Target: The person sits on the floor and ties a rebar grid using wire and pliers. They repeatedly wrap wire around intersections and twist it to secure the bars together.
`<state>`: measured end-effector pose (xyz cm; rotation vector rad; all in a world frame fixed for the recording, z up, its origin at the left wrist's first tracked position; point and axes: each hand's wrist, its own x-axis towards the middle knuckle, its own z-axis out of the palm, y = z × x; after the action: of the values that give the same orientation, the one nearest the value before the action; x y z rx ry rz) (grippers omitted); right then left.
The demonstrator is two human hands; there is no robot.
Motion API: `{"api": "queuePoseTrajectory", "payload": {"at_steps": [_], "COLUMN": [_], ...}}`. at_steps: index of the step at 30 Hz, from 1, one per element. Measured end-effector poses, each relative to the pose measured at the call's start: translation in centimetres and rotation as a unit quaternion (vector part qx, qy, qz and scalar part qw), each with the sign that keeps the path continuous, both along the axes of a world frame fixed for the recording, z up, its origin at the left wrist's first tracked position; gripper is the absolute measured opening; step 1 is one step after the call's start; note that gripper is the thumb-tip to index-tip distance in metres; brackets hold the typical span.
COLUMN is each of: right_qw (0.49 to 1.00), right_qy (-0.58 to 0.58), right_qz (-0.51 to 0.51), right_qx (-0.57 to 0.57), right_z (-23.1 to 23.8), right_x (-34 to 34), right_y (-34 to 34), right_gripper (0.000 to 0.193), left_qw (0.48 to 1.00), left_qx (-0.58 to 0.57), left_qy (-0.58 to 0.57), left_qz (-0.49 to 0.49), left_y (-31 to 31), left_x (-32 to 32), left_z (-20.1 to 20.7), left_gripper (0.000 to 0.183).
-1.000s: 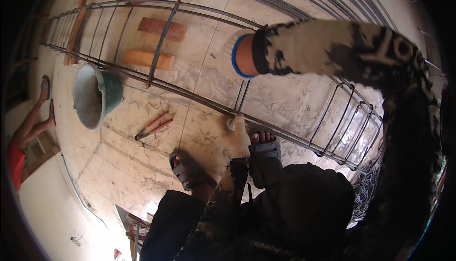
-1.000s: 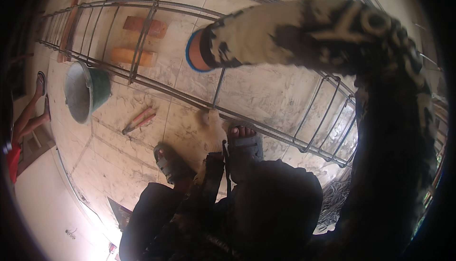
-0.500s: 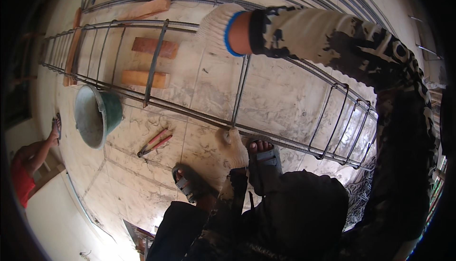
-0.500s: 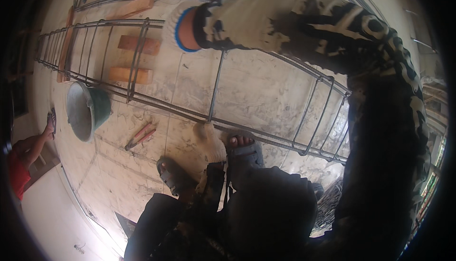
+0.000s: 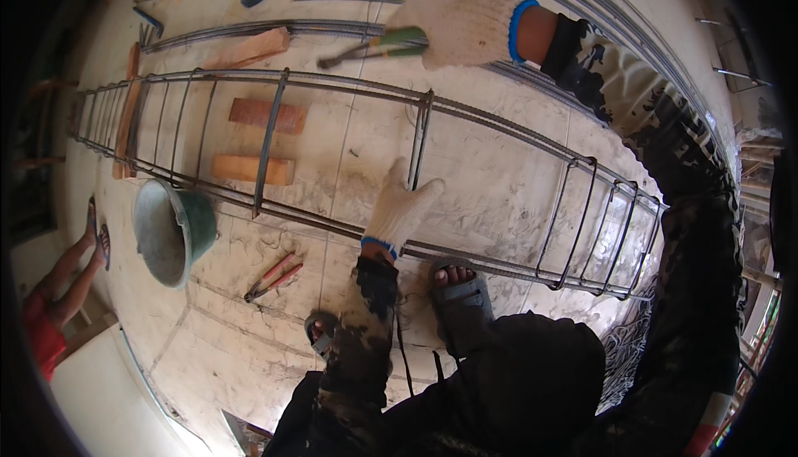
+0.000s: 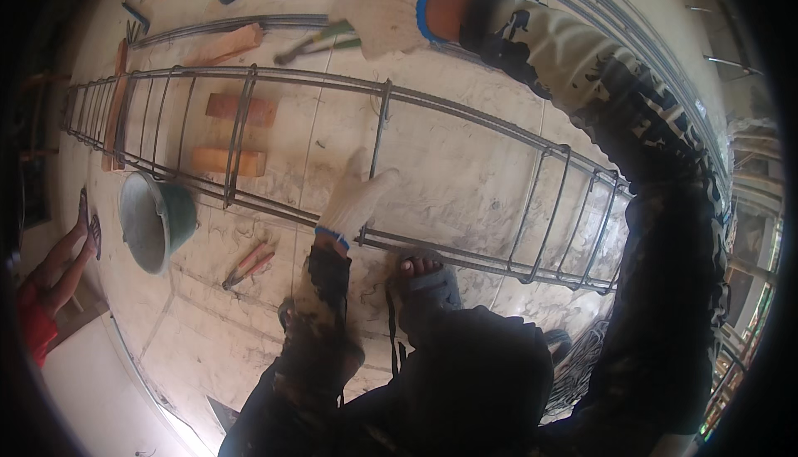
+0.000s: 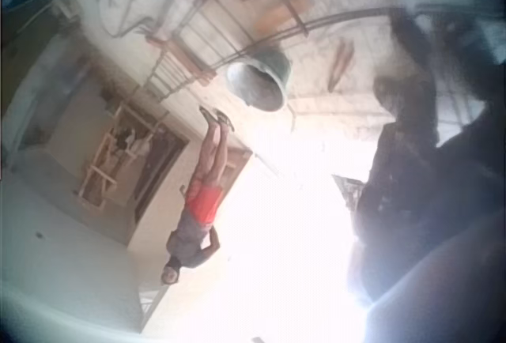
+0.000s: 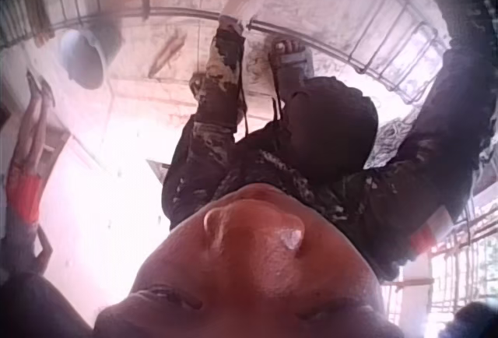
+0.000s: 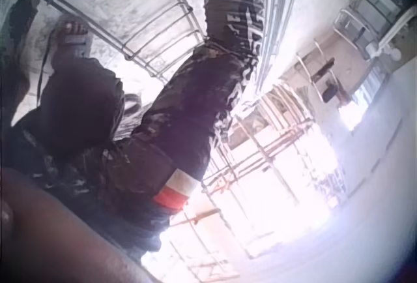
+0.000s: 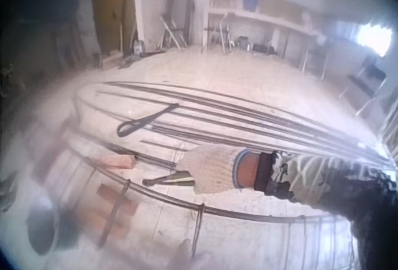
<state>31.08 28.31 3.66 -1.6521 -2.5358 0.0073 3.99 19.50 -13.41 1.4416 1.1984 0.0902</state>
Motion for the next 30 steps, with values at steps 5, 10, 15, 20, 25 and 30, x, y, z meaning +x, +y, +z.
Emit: {"api": "queuePoseTrajectory", "payload": {"at_steps": [5, 10, 15, 20, 25, 30], "right_qw": [0.989, 0.979, 0.967, 0.995, 0.95, 0.92], "right_qy": [0.05, -0.125, -0.152, -0.015, -0.17, -0.075], "right_qz": [-0.142, -0.039, -0.097, -0.099, -0.015, -0.06], "right_qx": [0.002, -0.156, -0.182, 0.005, -0.26, -0.38], "right_z": [2.1, -1.7, -1.4, -3.8, -2.9, -0.6], "right_x": [-0.1, -3.1, -1.8, -2.6, -3.0, -2.2], "right_y": [1.9, 0.5, 1.5, 0.4, 1.9, -0.2], "right_gripper": [0.058, 0.05, 0.026, 0.024, 0.022, 0.026], "left_qw": [0.995, 0.992, 0.987, 0.992, 0.992, 0.988], "left_qx": [0.041, -0.026, -0.113, -0.092, -0.086, -0.144], "left_qy": [0.032, 0.065, 0.024, -0.013, -0.073, -0.059], "left_qz": [-0.082, -0.107, -0.114, -0.087, -0.05, -0.016], "left_y": [-0.6, 1.8, 2.1, 1.5, 0.5, 0.3], "left_x": [2.0, -0.4, -0.6, -1.7, -1.3, -0.9], "left_z": [-7.9, -3.5, -3.6, -5.4, -8.3, -4.1], "left_gripper": [0.07, 0.089, 0.085, 0.083, 0.074, 0.065]}}
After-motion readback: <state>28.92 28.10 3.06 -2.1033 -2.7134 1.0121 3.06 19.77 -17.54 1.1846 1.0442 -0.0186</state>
